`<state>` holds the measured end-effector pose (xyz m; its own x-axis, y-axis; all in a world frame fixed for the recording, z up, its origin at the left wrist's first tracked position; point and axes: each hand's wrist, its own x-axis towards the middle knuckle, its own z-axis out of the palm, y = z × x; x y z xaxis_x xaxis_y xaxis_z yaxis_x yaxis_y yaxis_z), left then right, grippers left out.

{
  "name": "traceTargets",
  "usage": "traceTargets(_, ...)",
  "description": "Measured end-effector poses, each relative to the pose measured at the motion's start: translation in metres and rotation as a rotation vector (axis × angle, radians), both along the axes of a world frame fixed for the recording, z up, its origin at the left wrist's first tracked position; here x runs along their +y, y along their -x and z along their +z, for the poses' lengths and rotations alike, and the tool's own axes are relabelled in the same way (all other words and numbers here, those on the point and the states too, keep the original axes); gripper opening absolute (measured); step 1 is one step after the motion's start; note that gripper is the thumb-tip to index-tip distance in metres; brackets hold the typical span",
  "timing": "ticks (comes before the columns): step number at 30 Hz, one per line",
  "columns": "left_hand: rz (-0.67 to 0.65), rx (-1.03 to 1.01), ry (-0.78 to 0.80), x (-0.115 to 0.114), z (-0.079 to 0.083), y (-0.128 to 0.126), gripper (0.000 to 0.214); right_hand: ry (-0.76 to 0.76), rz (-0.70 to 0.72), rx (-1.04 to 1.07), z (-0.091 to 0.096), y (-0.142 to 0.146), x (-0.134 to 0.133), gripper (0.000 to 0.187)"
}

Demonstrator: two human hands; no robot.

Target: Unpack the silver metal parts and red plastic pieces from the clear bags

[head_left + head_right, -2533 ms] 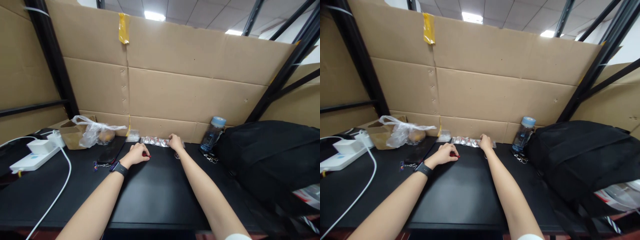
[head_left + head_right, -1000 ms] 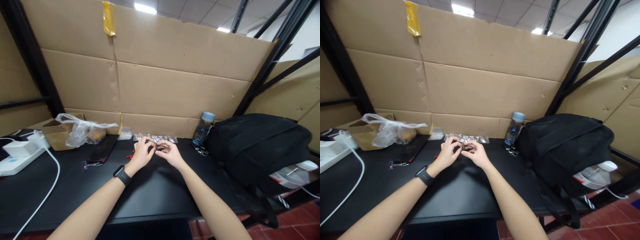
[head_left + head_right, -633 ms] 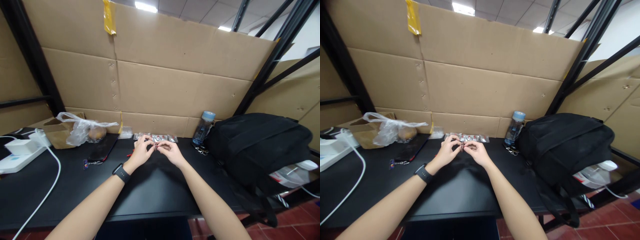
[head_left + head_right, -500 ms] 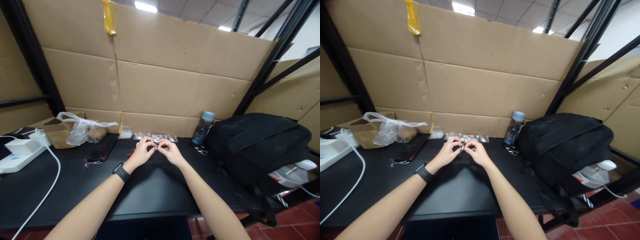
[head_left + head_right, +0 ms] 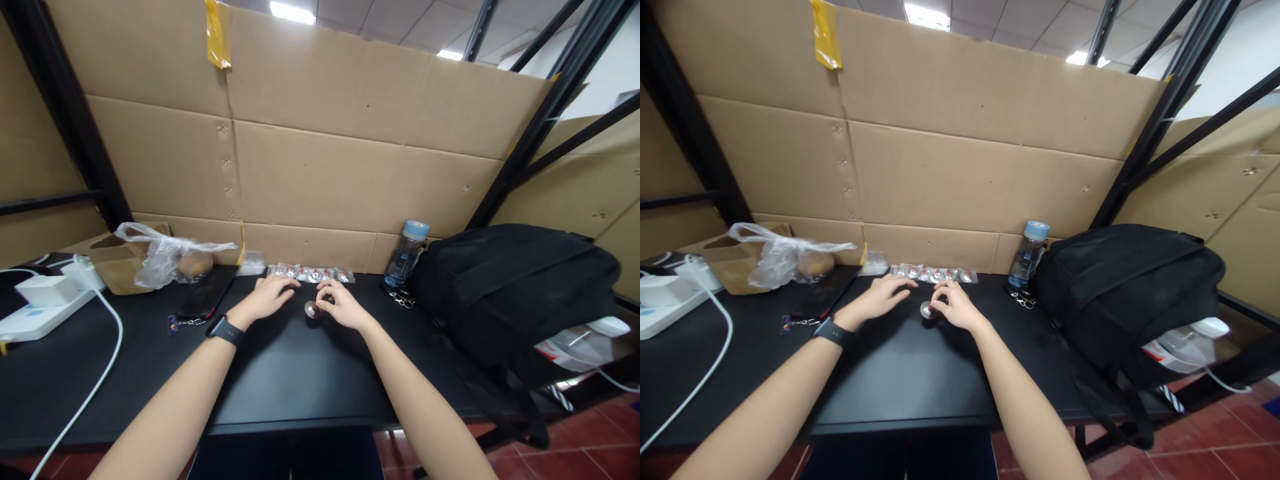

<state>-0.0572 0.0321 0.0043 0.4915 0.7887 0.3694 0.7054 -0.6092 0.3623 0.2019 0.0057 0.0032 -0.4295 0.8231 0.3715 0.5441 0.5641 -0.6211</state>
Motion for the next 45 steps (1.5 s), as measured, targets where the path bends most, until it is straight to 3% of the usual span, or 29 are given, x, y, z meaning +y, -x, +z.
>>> traceTargets(3,0.1,0.132,0.052,0.014,0.001,0.031,0.019,0.026,0.03,-0.078,0.0,-0.003,-0.001,0.004)
traceTargets(6,0.115,0.2,0.133,0.02,-0.004,0.044,0.017,0.048,0.044,-0.093,-0.001,-0.008,0.003,0.005)
traceTargets(10,0.16,0.18,0.118,0.022,-0.012,0.037,0.016,0.017,-0.12,-0.06,-0.003,-0.03,0.016,0.018)
traceTargets(13,0.178,0.176,0.123,0.023,-0.016,0.031,0.015,-0.028,-0.279,-0.194,-0.006,-0.053,0.025,0.025)
traceTargets(17,0.181,0.18,0.105,0.021,-0.016,0.027,0.019,0.043,-0.324,-0.257,-0.011,-0.069,0.029,0.043)
traceTargets(20,0.193,0.123,0.041,0.016,-0.013,0.021,0.019,0.054,-0.277,-0.213,-0.014,-0.066,0.029,0.048)
traceTargets(27,0.105,-0.087,0.017,-0.002,0.003,0.0,0.007,0.025,-0.243,-0.15,-0.017,-0.057,0.031,0.034)
traceTargets(35,0.048,-0.097,0.035,-0.01,0.005,-0.014,0.013,0.019,-0.288,-0.077,-0.015,-0.061,0.032,0.036)
traceTargets(39,0.018,-0.17,0.048,-0.009,-0.001,-0.018,0.011,0.062,-0.239,0.071,-0.01,-0.051,0.027,0.039)
traceTargets(45,0.027,-0.241,0.029,-0.012,-0.001,-0.028,0.012,0.099,-0.076,0.376,-0.001,-0.013,0.011,0.041)
